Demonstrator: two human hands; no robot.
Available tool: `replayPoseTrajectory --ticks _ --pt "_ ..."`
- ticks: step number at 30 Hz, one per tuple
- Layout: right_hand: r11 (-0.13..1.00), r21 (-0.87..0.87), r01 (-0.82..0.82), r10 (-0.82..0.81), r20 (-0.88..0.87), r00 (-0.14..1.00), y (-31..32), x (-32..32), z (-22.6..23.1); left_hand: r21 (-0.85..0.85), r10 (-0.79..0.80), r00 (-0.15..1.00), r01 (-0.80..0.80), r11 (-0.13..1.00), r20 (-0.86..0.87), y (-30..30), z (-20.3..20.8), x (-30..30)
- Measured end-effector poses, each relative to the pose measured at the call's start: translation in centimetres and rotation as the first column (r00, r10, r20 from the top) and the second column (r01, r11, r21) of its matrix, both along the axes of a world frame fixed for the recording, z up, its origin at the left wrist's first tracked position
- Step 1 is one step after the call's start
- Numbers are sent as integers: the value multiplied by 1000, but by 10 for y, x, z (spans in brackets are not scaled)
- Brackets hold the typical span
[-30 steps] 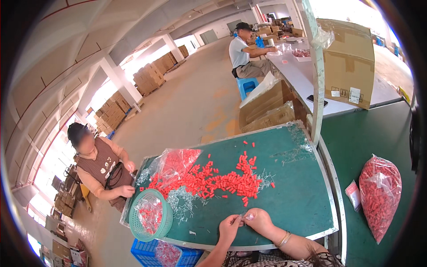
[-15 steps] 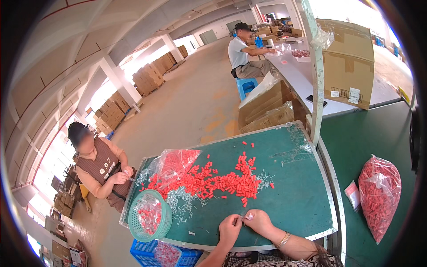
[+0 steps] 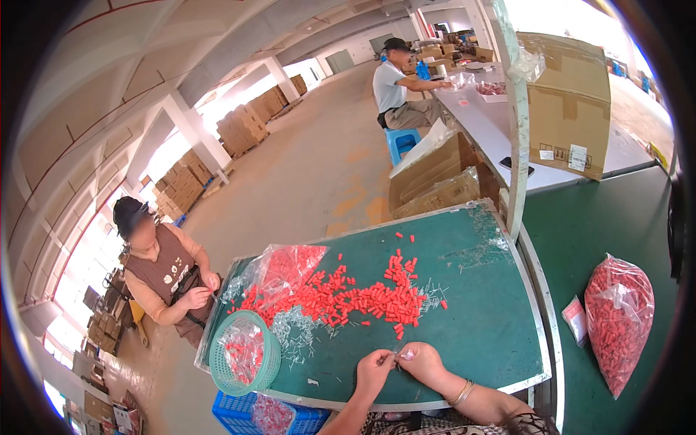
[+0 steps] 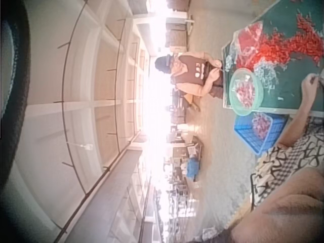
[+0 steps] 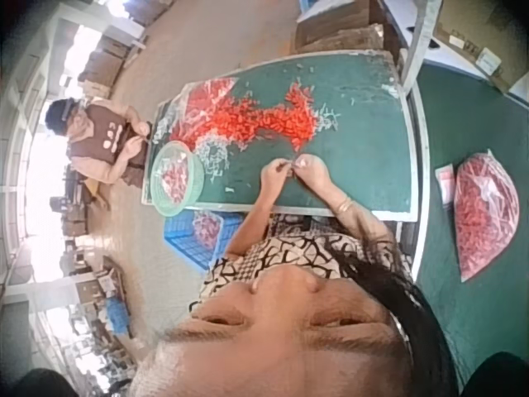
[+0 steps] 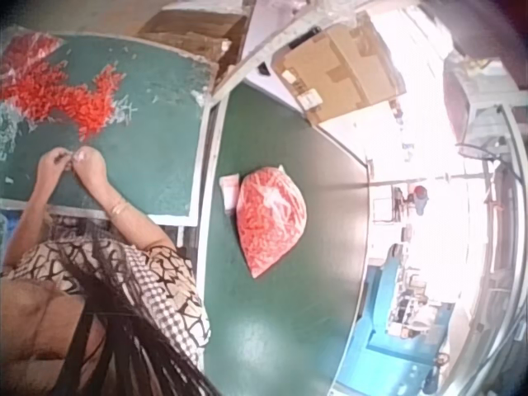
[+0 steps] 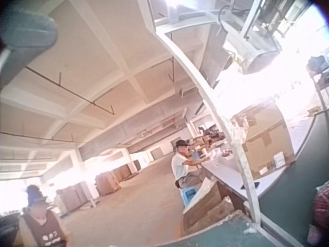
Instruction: The person places red plastic pieces and white pins into a small plastic bag by hand, then sets the filled bag into a green basket, repeating the process.
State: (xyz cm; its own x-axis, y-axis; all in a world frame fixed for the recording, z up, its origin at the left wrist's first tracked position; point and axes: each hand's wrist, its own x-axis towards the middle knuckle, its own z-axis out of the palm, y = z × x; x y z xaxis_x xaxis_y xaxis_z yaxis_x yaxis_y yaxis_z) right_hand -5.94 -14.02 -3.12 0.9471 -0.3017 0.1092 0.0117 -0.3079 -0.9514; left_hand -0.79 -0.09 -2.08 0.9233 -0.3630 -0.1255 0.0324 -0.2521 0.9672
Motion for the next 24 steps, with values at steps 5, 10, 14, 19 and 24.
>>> replayPoseTrajectory --ticks 5,10,14,19,24 --pt "1000 -15 4 -5 -119 993 0 2 -1 253 -90 896 -25 967 434 -1 2 -3" --pt "998 -56 -12 8 -63 998 -3 1 4 173 -65 960 18 985 271 -2 5 -3" --pt "997 -66 32 -31 13 999 -1 1 3 47 -47 999 46 998 10 2 -7 5" --pt "996 -66 57 -53 61 997 0 1 4 -50 -25 999 24 998 -27 0 -11 4" --pt "988 -129 87 -74 103 992 -2 0 5 -177 -74 990 53 983 -117 -1 -3 0"
